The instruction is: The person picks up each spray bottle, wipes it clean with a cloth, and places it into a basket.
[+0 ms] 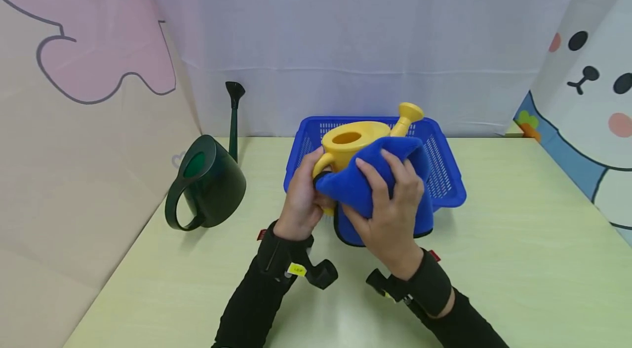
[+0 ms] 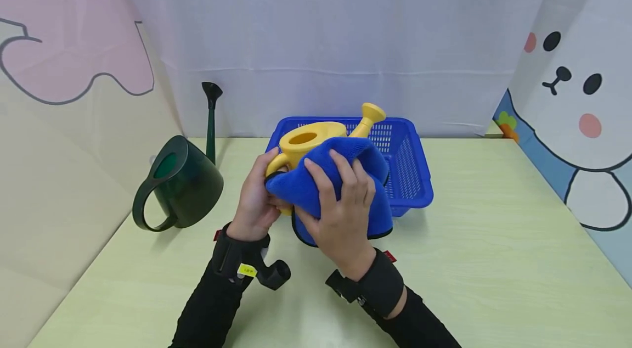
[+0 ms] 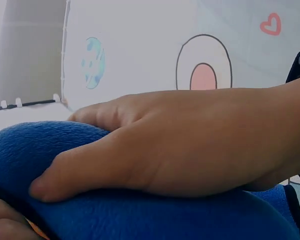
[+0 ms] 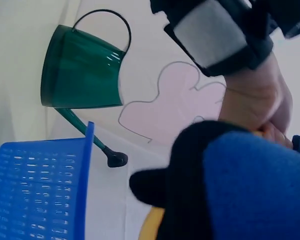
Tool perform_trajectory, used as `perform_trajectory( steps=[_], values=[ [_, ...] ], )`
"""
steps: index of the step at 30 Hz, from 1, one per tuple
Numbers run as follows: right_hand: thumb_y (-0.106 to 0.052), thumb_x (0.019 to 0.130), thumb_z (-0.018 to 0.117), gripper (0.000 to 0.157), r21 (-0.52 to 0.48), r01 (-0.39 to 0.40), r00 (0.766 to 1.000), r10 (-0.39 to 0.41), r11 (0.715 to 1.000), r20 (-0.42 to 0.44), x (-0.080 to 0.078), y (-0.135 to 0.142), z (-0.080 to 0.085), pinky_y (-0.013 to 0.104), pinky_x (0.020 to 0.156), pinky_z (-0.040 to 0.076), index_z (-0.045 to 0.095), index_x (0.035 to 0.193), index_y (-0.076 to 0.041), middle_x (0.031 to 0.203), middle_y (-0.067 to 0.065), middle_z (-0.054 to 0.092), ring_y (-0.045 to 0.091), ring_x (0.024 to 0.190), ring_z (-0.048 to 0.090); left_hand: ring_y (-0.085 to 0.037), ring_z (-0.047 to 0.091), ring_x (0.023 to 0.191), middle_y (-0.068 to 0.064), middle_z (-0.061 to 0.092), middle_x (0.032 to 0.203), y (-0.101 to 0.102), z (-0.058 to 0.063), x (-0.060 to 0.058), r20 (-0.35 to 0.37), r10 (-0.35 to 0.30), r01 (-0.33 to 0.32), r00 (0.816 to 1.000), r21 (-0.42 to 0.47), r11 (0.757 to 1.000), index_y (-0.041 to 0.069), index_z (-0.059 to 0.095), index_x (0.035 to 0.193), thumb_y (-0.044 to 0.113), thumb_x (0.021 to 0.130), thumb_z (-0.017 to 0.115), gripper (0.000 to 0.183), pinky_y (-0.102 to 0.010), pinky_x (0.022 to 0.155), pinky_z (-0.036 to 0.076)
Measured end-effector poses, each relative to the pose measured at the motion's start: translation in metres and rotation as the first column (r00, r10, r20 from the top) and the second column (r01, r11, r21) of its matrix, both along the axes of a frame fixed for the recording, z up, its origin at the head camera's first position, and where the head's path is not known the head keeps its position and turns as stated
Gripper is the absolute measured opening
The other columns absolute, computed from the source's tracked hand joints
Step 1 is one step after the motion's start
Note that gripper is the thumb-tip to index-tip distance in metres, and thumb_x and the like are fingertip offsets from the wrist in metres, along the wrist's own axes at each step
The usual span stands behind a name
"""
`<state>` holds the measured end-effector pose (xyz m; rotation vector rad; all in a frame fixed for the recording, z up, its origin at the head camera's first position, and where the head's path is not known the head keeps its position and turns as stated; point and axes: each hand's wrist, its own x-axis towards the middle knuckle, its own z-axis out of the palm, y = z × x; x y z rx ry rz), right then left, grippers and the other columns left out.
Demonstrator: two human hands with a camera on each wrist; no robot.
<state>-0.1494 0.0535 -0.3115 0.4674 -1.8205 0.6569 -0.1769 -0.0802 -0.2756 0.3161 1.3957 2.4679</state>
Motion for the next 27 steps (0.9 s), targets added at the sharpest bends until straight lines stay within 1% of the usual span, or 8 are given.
perform_trajectory(
  steps=[5, 7, 10, 14, 17, 21, 24, 27],
  values=[
    [-0.056, 0.086, 0.05, 0.062, -0.165, -0.112, 0.979, 0.137, 0.98, 0.15, -0.002, 0.015, 0.008, 0.054, 0.097, 0.031, 0.046, 0.122, -0.005, 0.13, 0.021, 0.033, 0.036, 0.122, 0.035, -0.002, 0.029, 0.034, 0.014, 0.033, 0.043, -0.002, 0.002, -0.001, -0.025, -0.064, 0.064, 0.998, 0.008, 0.998, 0.019, 0.036, 0.057, 0.034, 0.098, 0.03, 0.044, -0.017, 0.039, 0.019],
    [-0.056, 0.085, 0.051, 0.066, -0.265, -0.173, 0.949, 0.232, 0.949, 0.213, -0.004, 0.022, 0.012, 0.053, 0.098, 0.032, 0.044, 0.125, -0.004, 0.132, 0.021, 0.032, 0.031, 0.123, 0.034, -0.004, 0.028, 0.035, 0.013, 0.033, 0.042, -0.003, 0.003, -0.001, -0.047, -0.083, 0.083, 0.995, -0.005, 0.997, 0.02, 0.032, 0.052, 0.034, 0.099, 0.028, 0.049, -0.018, 0.039, 0.019],
    [-0.047, 0.089, 0.052, 0.061, -0.408, -0.255, 0.881, 0.385, 0.877, 0.276, -0.007, 0.033, 0.017, 0.043, 0.097, 0.035, 0.04, 0.13, -0.003, 0.131, 0.014, 0.036, 0.022, 0.121, 0.036, -0.005, 0.028, 0.035, 0.013, 0.033, 0.041, -0.004, 0.003, 0.0, -0.061, -0.094, 0.093, 0.994, -0.019, 0.996, 0.02, 0.032, 0.05, 0.034, 0.099, 0.026, 0.051, -0.02, 0.039, 0.02],
    [-0.032, 0.092, 0.052, 0.051, -0.515, -0.288, 0.818, 0.487, 0.807, 0.307, -0.011, 0.04, 0.018, 0.034, 0.095, 0.036, 0.038, 0.132, -0.003, 0.127, 0.003, 0.04, 0.016, 0.116, 0.038, -0.005, 0.028, 0.035, 0.012, 0.033, 0.041, -0.002, 0.002, 0.0, -0.058, -0.085, 0.084, 0.995, -0.021, 0.996, 0.02, 0.032, 0.05, 0.034, 0.099, 0.026, 0.051, -0.02, 0.039, 0.02],
    [-0.043, 0.09, 0.052, 0.06, -0.492, -0.243, 0.841, 0.434, 0.836, 0.322, -0.01, 0.037, 0.016, 0.042, 0.096, 0.036, 0.038, 0.132, -0.004, 0.13, 0.009, 0.037, 0.018, 0.118, 0.037, -0.005, 0.027, 0.035, 0.012, 0.032, 0.041, 0.001, 0.0, -0.001, -0.052, -0.069, 0.067, 0.996, -0.03, 0.997, 0.02, 0.031, 0.05, 0.034, 0.099, 0.026, 0.051, -0.02, 0.039, 0.019],
    [-0.059, 0.083, 0.052, 0.072, -0.355, -0.141, 0.931, 0.245, 0.924, 0.269, -0.007, 0.024, 0.01, 0.054, 0.097, 0.033, 0.041, 0.129, -0.005, 0.133, 0.021, 0.031, 0.029, 0.123, 0.034, -0.004, 0.027, 0.035, 0.013, 0.031, 0.042, 0.006, -0.002, -0.001, -0.039, -0.044, 0.043, 0.998, -0.031, 0.999, 0.019, 0.031, 0.052, 0.035, 0.098, 0.028, 0.049, -0.018, 0.039, 0.018],
    [-0.054, 0.084, 0.054, 0.064, -0.229, -0.059, 0.982, 0.097, 0.972, 0.159, -0.005, 0.013, 0.004, 0.055, 0.099, 0.03, 0.045, 0.123, -0.005, 0.13, 0.022, 0.032, 0.037, 0.122, 0.032, -0.002, 0.027, 0.035, 0.013, 0.031, 0.044, 0.011, -0.004, 0.0, -0.019, -0.003, 0.002, 1.0, -0.028, 1.0, 0.018, 0.035, 0.059, 0.033, 0.098, 0.032, 0.042, -0.017, 0.038, 0.018],
    [-0.048, 0.086, 0.055, 0.055, -0.143, 0.011, 0.998, -0.003, 0.99, 0.062, -0.005, 0.006, -0.001, 0.054, 0.098, 0.028, 0.049, 0.119, -0.005, 0.129, 0.02, 0.035, 0.038, 0.12, 0.033, -0.001, 0.027, 0.036, 0.012, 0.03, 0.046, 0.014, -0.006, -0.001, 0.001, 0.044, -0.044, 0.999, -0.034, 0.998, 0.016, 0.039, 0.069, 0.031, 0.097, 0.035, 0.032, -0.016, 0.039, 0.019]
  ],
)
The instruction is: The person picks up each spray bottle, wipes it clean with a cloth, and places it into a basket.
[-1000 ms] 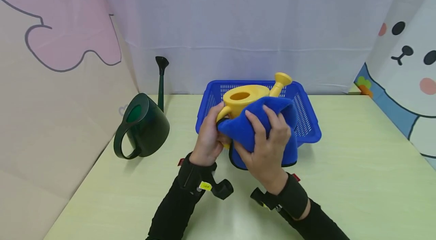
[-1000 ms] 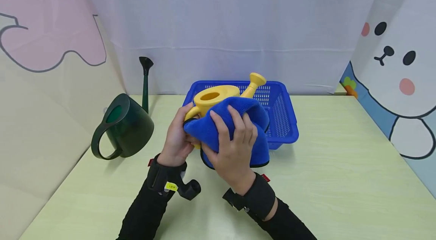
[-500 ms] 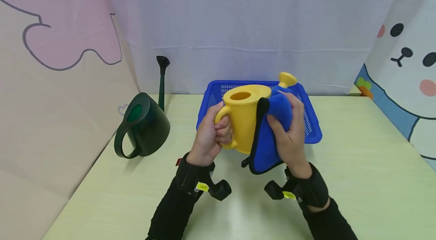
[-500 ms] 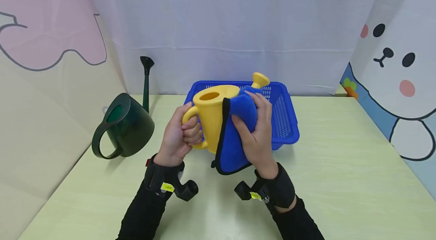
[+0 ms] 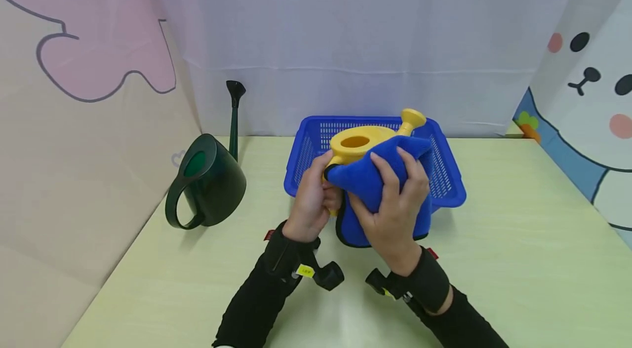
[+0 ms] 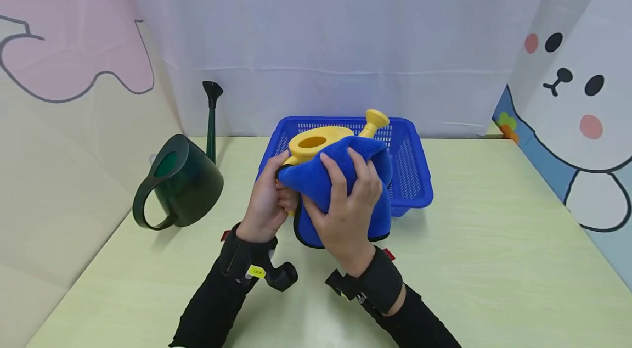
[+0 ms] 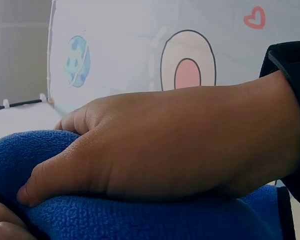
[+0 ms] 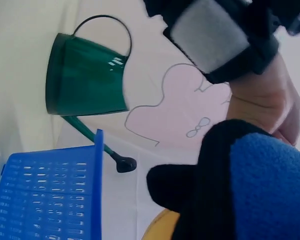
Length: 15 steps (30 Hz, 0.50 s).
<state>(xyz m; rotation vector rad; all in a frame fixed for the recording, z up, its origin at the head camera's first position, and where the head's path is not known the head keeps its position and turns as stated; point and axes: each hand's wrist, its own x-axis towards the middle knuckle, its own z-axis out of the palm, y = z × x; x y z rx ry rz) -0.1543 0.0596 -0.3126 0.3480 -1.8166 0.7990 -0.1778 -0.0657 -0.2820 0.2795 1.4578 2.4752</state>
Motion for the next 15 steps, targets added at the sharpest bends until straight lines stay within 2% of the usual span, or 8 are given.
perform_trajectory(
  steps=[2, 5, 8, 10, 12, 15],
  values=[
    [-0.047, 0.087, 0.054, 0.052, 0.03, 0.018, 0.999, -0.017, 0.999, -0.033, 0.0, -0.002, -0.001, 0.054, 0.098, 0.027, 0.05, 0.118, -0.006, 0.128, 0.02, 0.036, 0.038, 0.119, 0.033, -0.002, 0.026, 0.036, 0.012, 0.03, 0.046, 0.001, -0.001, -0.001, -0.001, 0.019, -0.019, 1.0, -0.01, 1.0, 0.015, 0.04, 0.073, 0.031, 0.097, 0.035, 0.029, -0.016, 0.039, 0.02],
    [-0.047, 0.087, 0.054, 0.052, 0.047, 0.001, 0.999, 0.001, 0.999, -0.037, -0.002, -0.001, 0.0, 0.054, 0.098, 0.027, 0.049, 0.118, -0.005, 0.128, 0.02, 0.036, 0.037, 0.119, 0.033, -0.002, 0.026, 0.036, 0.011, 0.029, 0.046, 0.0, -0.001, -0.002, 0.007, 0.02, -0.02, 1.0, -0.016, 1.0, 0.015, 0.039, 0.073, 0.032, 0.097, 0.036, 0.029, -0.016, 0.039, 0.019],
    [-0.049, 0.086, 0.053, 0.055, 0.03, -0.045, 0.999, 0.045, 0.999, -0.001, -0.003, 0.003, 0.002, 0.054, 0.098, 0.028, 0.048, 0.119, -0.005, 0.129, 0.02, 0.035, 0.038, 0.12, 0.033, -0.002, 0.026, 0.036, 0.012, 0.029, 0.047, -0.002, 0.0, -0.002, 0.015, -0.004, 0.004, 1.0, -0.012, 1.0, 0.016, 0.037, 0.069, 0.033, 0.097, 0.036, 0.033, -0.016, 0.04, 0.018],
    [-0.051, 0.086, 0.052, 0.058, -0.011, -0.103, 0.993, 0.104, 0.995, 0.047, -0.003, 0.007, 0.004, 0.054, 0.099, 0.03, 0.047, 0.12, -0.004, 0.13, 0.021, 0.033, 0.038, 0.121, 0.033, -0.002, 0.026, 0.035, 0.012, 0.03, 0.045, -0.005, 0.001, -0.003, 0.001, -0.031, 0.031, 1.0, -0.012, 0.999, 0.017, 0.035, 0.062, 0.034, 0.097, 0.034, 0.039, -0.016, 0.04, 0.018],
    [-0.053, 0.085, 0.052, 0.062, -0.079, -0.18, 0.976, 0.188, 0.98, 0.106, -0.004, 0.013, 0.007, 0.055, 0.099, 0.03, 0.045, 0.122, -0.004, 0.131, 0.022, 0.031, 0.037, 0.123, 0.033, -0.003, 0.026, 0.035, 0.013, 0.03, 0.044, -0.008, 0.003, -0.003, -0.022, -0.065, 0.065, 0.998, -0.011, 0.998, 0.018, 0.033, 0.057, 0.035, 0.098, 0.032, 0.044, -0.018, 0.04, 0.018],
    [-0.051, 0.086, 0.053, 0.064, -0.199, -0.286, 0.93, 0.322, 0.937, 0.18, -0.005, 0.024, 0.012, 0.055, 0.098, 0.032, 0.043, 0.126, -0.003, 0.133, 0.021, 0.031, 0.031, 0.124, 0.033, -0.005, 0.027, 0.035, 0.013, 0.031, 0.041, -0.013, 0.006, -0.001, -0.054, -0.105, 0.104, 0.993, -0.008, 0.995, 0.02, 0.031, 0.05, 0.035, 0.098, 0.029, 0.051, -0.02, 0.04, 0.018]
  ],
)
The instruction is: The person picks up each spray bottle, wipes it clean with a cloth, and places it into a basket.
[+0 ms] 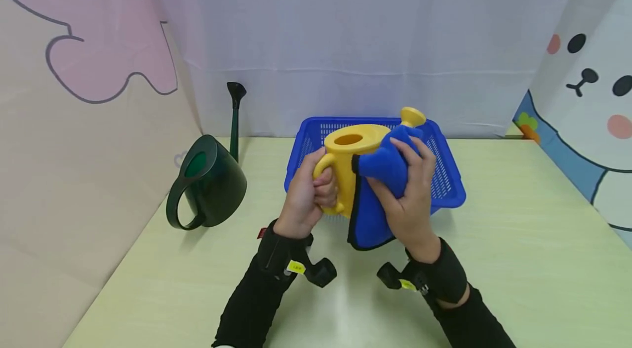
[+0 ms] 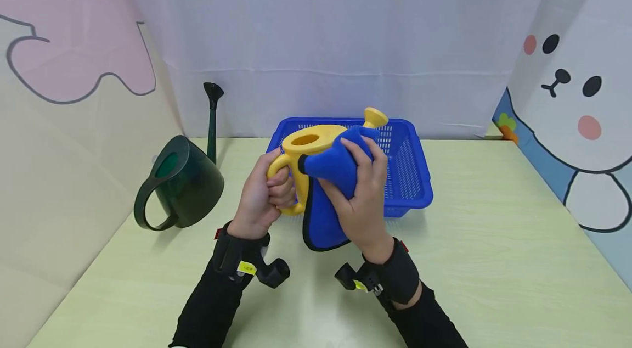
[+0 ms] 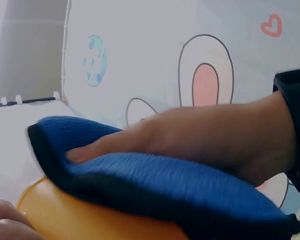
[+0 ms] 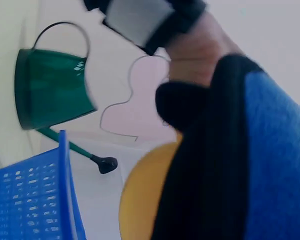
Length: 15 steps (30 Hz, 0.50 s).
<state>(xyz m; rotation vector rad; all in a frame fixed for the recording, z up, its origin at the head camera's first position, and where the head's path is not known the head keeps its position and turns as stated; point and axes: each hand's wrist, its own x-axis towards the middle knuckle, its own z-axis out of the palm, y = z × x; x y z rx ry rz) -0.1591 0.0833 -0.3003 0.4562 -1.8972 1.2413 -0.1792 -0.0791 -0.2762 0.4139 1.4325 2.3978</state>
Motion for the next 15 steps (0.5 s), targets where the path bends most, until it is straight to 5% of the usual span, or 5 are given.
perform_trajectory(
  steps=[7, 15],
  values=[
    [-0.04, 0.09, 0.054, 0.059, -0.125, -0.11, 0.988, 0.122, 0.986, 0.092, -0.006, 0.012, 0.003, 0.033, 0.099, 0.033, 0.04, 0.129, 0.001, 0.131, 0.011, 0.04, 0.014, 0.119, 0.037, -0.005, 0.028, 0.035, 0.013, 0.033, 0.041, -0.003, 0.004, 0.002, 0.005, -0.001, 0.001, 1.0, 0.015, 1.0, 0.02, 0.032, 0.05, 0.034, 0.098, 0.028, 0.05, -0.02, 0.04, 0.019],
    [-0.056, 0.084, 0.053, 0.07, -0.053, -0.01, 1.0, 0.012, 0.999, 0.028, -0.001, -0.002, -0.006, 0.056, 0.097, 0.033, 0.042, 0.128, -0.002, 0.133, 0.022, 0.032, 0.031, 0.123, 0.035, -0.006, 0.026, 0.034, 0.013, 0.032, 0.041, -0.002, 0.002, 0.001, 0.013, 0.025, -0.025, 1.0, 0.012, 1.0, 0.02, 0.03, 0.049, 0.034, 0.098, 0.029, 0.051, -0.02, 0.039, 0.018]
  ],
)
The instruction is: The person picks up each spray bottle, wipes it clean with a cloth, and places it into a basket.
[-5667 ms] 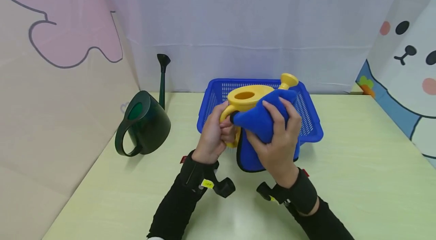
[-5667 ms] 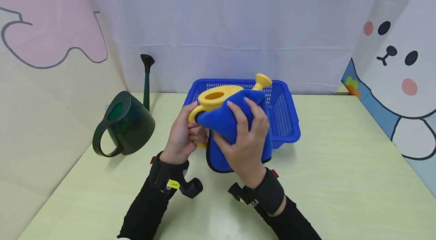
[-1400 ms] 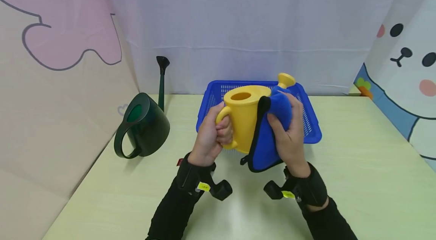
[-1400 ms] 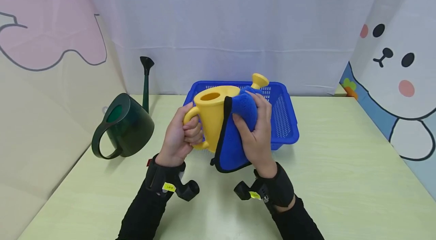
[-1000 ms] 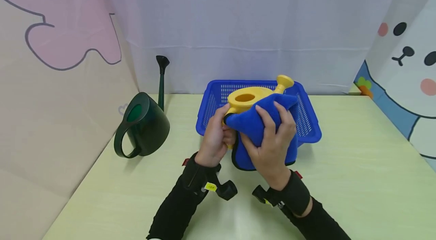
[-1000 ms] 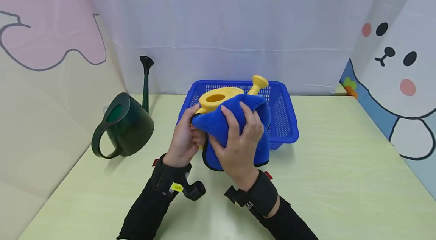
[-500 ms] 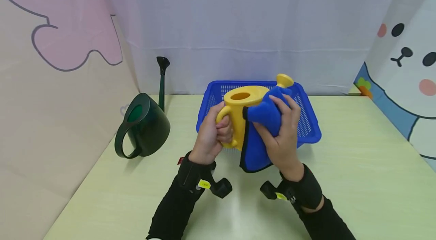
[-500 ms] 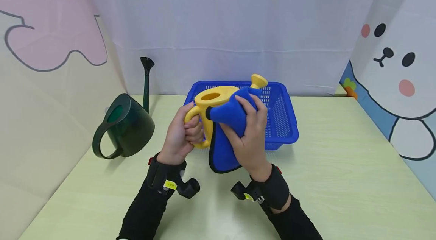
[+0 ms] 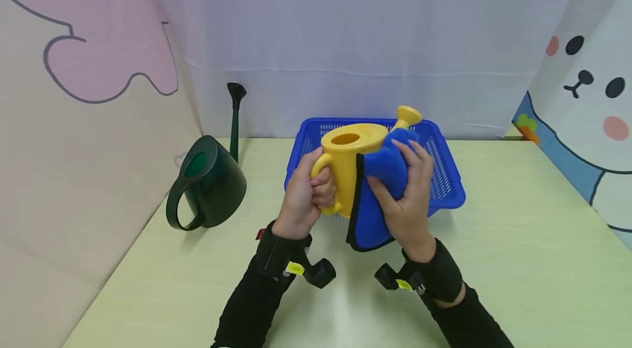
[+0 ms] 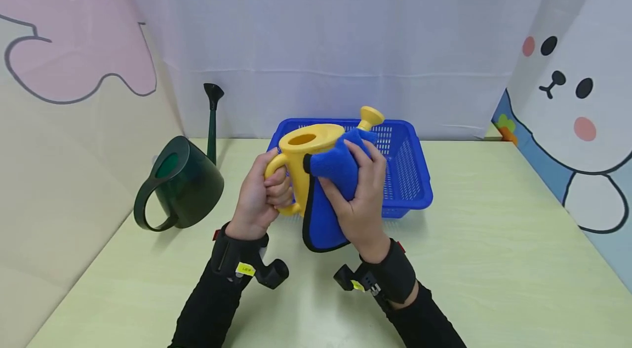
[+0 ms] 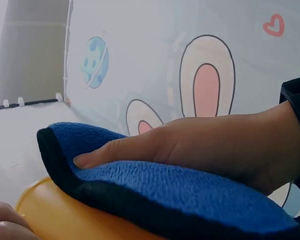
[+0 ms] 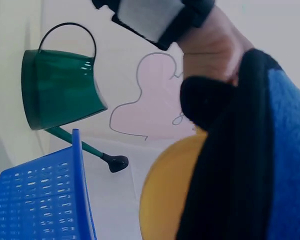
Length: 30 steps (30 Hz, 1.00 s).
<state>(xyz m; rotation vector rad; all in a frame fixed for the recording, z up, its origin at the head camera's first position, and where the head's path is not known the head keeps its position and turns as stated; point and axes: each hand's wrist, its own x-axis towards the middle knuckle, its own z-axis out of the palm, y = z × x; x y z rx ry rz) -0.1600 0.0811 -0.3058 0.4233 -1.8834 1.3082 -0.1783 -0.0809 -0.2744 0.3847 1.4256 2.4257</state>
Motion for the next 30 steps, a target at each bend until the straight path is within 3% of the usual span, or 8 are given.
perform_trajectory(
  steps=[4, 9, 13, 15, 18, 23, 26, 30],
  values=[
    [-0.056, 0.084, 0.053, 0.067, 0.1, 0.114, 0.988, -0.102, 0.988, -0.117, 0.002, -0.01, -0.005, 0.053, 0.098, 0.033, 0.045, 0.124, -0.003, 0.13, 0.023, 0.033, 0.035, 0.121, 0.036, -0.004, 0.026, 0.034, 0.013, 0.032, 0.042, -0.001, 0.0, 0.0, 0.014, 0.013, -0.013, 1.0, 0.029, 0.999, 0.019, 0.031, 0.051, 0.035, 0.098, 0.03, 0.049, -0.018, 0.039, 0.018],
    [-0.051, 0.086, 0.054, 0.057, 0.219, 0.312, 0.926, -0.244, 0.925, -0.289, 0.006, -0.024, -0.013, 0.054, 0.097, 0.031, 0.048, 0.12, -0.006, 0.128, 0.022, 0.037, 0.039, 0.117, 0.036, 0.0, 0.027, 0.034, 0.013, 0.032, 0.045, -0.001, 0.0, 0.0, 0.09, 0.043, -0.05, 0.995, 0.085, 0.995, 0.019, 0.034, 0.055, 0.035, 0.098, 0.034, 0.045, -0.013, 0.038, 0.019],
    [-0.049, 0.088, 0.051, 0.053, 0.273, 0.378, 0.894, -0.273, 0.885, -0.354, 0.007, -0.029, -0.014, 0.056, 0.094, 0.03, 0.048, 0.12, -0.006, 0.127, 0.022, 0.037, 0.04, 0.115, 0.035, -0.001, 0.026, 0.035, 0.013, 0.031, 0.047, -0.002, 0.002, 0.0, 0.116, 0.053, -0.065, 0.992, 0.097, 0.993, 0.019, 0.034, 0.058, 0.036, 0.097, 0.036, 0.043, -0.011, 0.037, 0.02],
    [-0.05, 0.088, 0.05, 0.054, 0.283, 0.36, 0.904, -0.257, 0.889, -0.342, 0.007, -0.028, -0.013, 0.055, 0.094, 0.031, 0.047, 0.12, -0.006, 0.128, 0.022, 0.036, 0.039, 0.115, 0.035, -0.001, 0.027, 0.035, 0.013, 0.032, 0.047, -0.003, 0.003, 0.0, 0.111, 0.052, -0.063, 0.992, 0.09, 0.994, 0.019, 0.034, 0.058, 0.037, 0.097, 0.035, 0.043, -0.012, 0.038, 0.02],
    [-0.053, 0.087, 0.05, 0.058, 0.275, 0.282, 0.94, -0.207, 0.919, -0.273, 0.006, -0.023, -0.011, 0.054, 0.095, 0.032, 0.046, 0.121, -0.006, 0.128, 0.022, 0.035, 0.039, 0.116, 0.036, -0.002, 0.028, 0.034, 0.013, 0.033, 0.045, -0.008, 0.004, -0.001, 0.069, 0.041, -0.046, 0.997, 0.073, 0.996, 0.019, 0.034, 0.055, 0.036, 0.098, 0.033, 0.046, -0.014, 0.038, 0.02],
    [-0.055, 0.087, 0.05, 0.064, 0.156, 0.036, 0.998, -0.026, 0.987, -0.065, 0.003, -0.01, -0.004, 0.057, 0.094, 0.035, 0.043, 0.126, -0.004, 0.132, 0.022, 0.032, 0.036, 0.12, 0.037, -0.004, 0.027, 0.032, 0.012, 0.033, 0.039, -0.016, 0.006, -0.003, -0.019, -0.004, 0.005, 1.0, 0.086, 0.996, 0.021, 0.031, 0.048, 0.033, 0.099, 0.026, 0.053, -0.022, 0.04, 0.013],
    [-0.049, 0.088, 0.051, 0.061, 0.035, -0.09, 0.995, 0.088, 0.995, 0.04, 0.002, -0.002, 0.0, 0.058, 0.094, 0.034, 0.041, 0.129, -0.004, 0.134, 0.02, 0.032, 0.03, 0.123, 0.034, -0.004, 0.027, 0.032, 0.013, 0.034, 0.039, -0.018, 0.007, -0.002, -0.036, -0.023, 0.027, 0.999, 0.117, 0.993, 0.022, 0.033, 0.047, 0.032, 0.099, 0.024, 0.053, -0.024, 0.041, 0.011],
    [-0.039, 0.089, 0.054, 0.057, -0.028, -0.129, 0.988, 0.131, 0.991, 0.084, -0.001, 0.001, -0.001, 0.056, 0.096, 0.033, 0.04, 0.13, -0.003, 0.134, 0.019, 0.033, 0.026, 0.124, 0.033, -0.003, 0.028, 0.032, 0.013, 0.034, 0.039, -0.019, 0.008, -0.001, -0.03, -0.022, 0.025, 0.999, 0.124, 0.992, 0.022, 0.034, 0.048, 0.032, 0.099, 0.024, 0.053, -0.023, 0.041, 0.013]
  ],
)
